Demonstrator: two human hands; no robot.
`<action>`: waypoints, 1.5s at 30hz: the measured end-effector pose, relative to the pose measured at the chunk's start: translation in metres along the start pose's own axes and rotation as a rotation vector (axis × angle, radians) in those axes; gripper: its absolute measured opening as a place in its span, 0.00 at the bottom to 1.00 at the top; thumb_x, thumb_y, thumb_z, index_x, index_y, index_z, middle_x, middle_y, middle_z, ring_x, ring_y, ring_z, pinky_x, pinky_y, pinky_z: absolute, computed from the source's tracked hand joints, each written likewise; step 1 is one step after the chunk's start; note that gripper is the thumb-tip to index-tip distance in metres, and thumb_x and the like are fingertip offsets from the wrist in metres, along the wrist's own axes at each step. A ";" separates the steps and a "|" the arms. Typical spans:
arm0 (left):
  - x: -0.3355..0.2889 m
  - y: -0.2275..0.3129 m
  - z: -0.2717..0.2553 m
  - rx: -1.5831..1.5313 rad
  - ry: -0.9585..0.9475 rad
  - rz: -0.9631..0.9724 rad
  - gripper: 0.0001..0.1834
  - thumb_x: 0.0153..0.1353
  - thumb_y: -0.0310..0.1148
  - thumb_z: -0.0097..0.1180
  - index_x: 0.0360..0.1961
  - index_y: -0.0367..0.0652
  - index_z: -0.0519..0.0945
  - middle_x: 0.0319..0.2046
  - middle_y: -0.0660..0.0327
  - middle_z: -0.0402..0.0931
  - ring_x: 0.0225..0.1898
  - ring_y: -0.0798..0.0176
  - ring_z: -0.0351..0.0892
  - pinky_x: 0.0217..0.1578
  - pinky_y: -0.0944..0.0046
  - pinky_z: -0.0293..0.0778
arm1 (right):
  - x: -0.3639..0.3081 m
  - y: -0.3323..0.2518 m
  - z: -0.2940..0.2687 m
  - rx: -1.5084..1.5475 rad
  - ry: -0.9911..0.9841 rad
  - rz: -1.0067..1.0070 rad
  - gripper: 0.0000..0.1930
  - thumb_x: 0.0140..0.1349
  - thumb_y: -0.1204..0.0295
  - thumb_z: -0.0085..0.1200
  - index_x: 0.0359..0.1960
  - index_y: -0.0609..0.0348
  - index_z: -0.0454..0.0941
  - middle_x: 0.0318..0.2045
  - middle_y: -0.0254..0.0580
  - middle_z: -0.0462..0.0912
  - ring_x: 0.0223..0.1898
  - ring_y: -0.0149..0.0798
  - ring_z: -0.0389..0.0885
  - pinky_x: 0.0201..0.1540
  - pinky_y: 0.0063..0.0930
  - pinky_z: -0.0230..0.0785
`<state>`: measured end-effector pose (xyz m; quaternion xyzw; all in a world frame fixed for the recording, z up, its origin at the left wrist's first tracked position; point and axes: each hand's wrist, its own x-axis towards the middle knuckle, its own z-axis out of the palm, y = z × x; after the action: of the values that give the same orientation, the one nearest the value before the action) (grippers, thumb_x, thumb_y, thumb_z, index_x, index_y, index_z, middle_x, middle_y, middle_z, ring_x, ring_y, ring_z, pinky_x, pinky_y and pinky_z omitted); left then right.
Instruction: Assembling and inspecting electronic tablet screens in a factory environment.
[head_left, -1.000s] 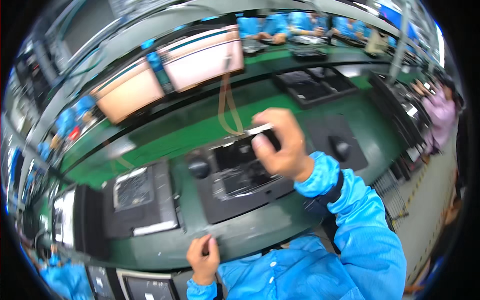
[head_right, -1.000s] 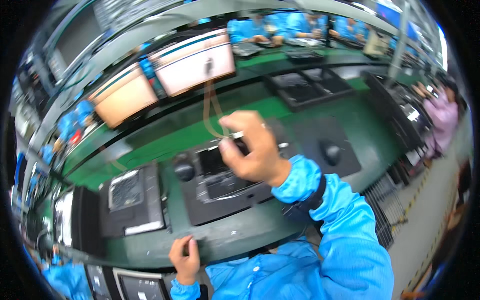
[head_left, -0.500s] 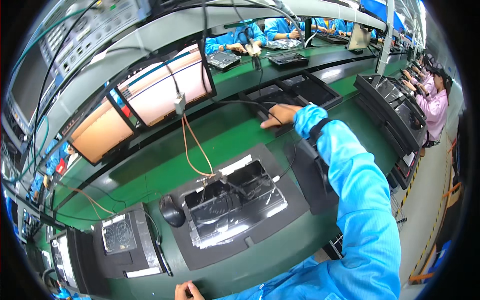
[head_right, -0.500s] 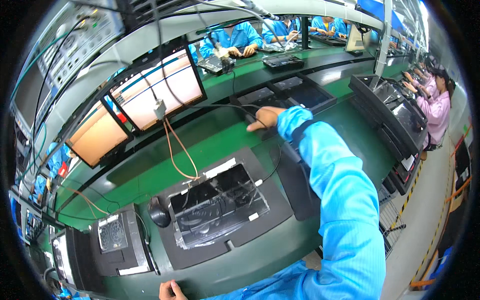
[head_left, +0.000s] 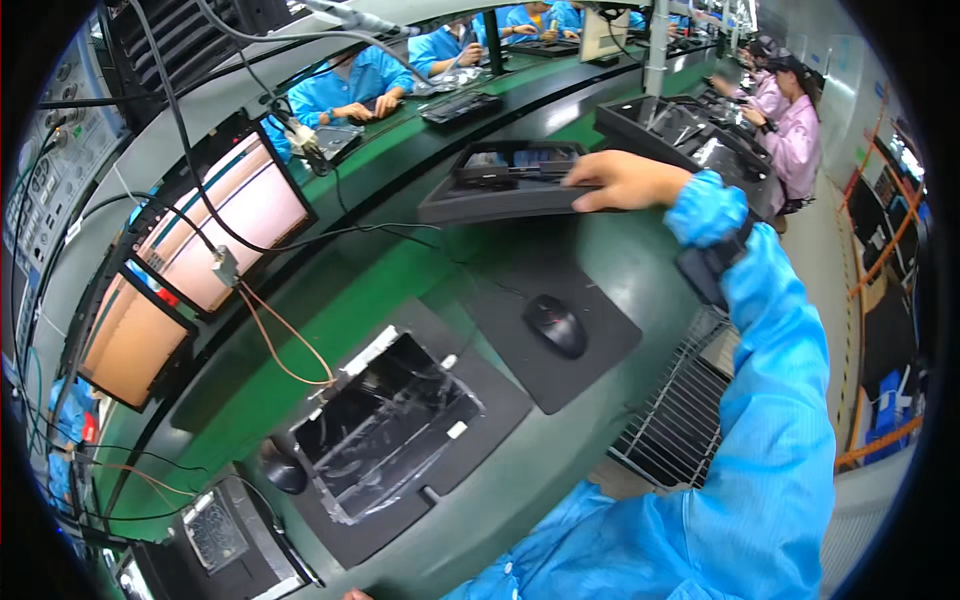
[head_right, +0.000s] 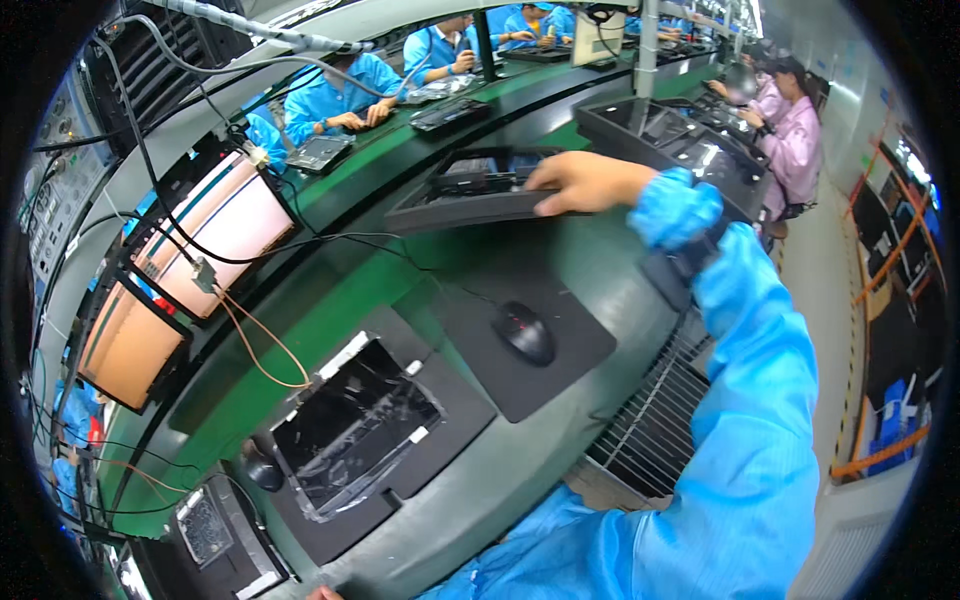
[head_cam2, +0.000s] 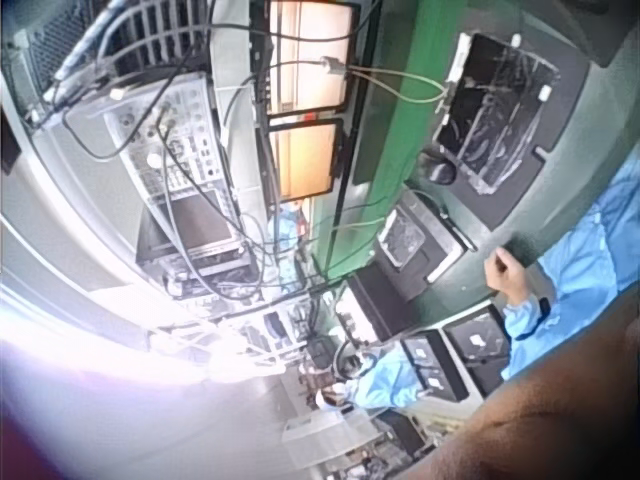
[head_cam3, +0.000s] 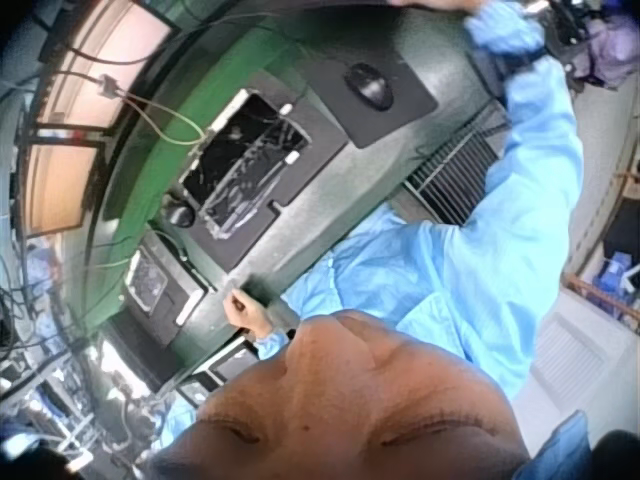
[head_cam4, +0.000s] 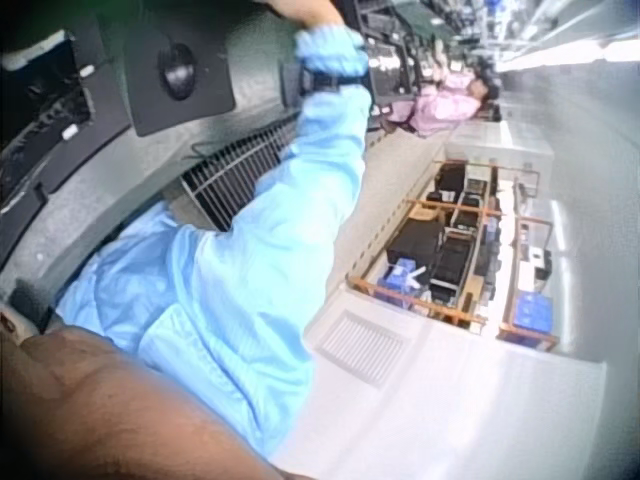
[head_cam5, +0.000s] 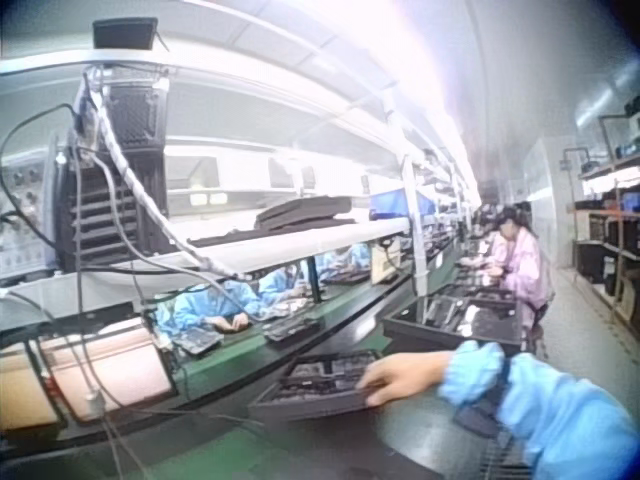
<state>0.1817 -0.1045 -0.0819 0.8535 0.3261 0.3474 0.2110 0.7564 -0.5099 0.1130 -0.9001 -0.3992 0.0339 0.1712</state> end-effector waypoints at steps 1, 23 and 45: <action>0.004 0.001 0.005 -0.026 0.036 0.071 0.09 0.68 0.27 0.62 0.30 0.35 0.80 0.20 0.58 0.70 0.20 0.62 0.65 0.23 0.60 0.64 | -0.044 0.020 -0.010 0.127 0.045 0.006 0.23 0.64 0.66 0.66 0.57 0.66 0.80 0.50 0.49 0.82 0.56 0.44 0.79 0.59 0.37 0.70; -0.003 -0.014 0.019 -0.183 0.077 0.231 0.02 0.60 0.21 0.61 0.32 0.39 0.84 0.20 0.63 0.71 0.20 0.67 0.66 0.22 0.65 0.58 | -0.153 0.026 0.122 -0.046 0.300 0.065 0.23 0.65 0.54 0.61 0.50 0.63 0.84 0.49 0.54 0.83 0.56 0.56 0.78 0.61 0.45 0.69; 0.004 0.093 0.000 -0.688 -0.482 0.215 0.43 0.55 0.36 0.75 0.71 0.40 0.69 0.50 0.51 0.79 0.53 0.51 0.80 0.56 0.53 0.75 | -0.106 -0.091 -0.033 0.005 0.870 -0.075 0.13 0.79 0.67 0.44 0.37 0.61 0.73 0.25 0.31 0.64 0.26 0.25 0.59 0.27 0.26 0.53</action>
<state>0.2223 -0.1673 -0.0256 0.8192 0.0417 0.2467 0.5160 0.6266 -0.5400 0.1659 -0.8150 -0.3223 -0.3537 0.3268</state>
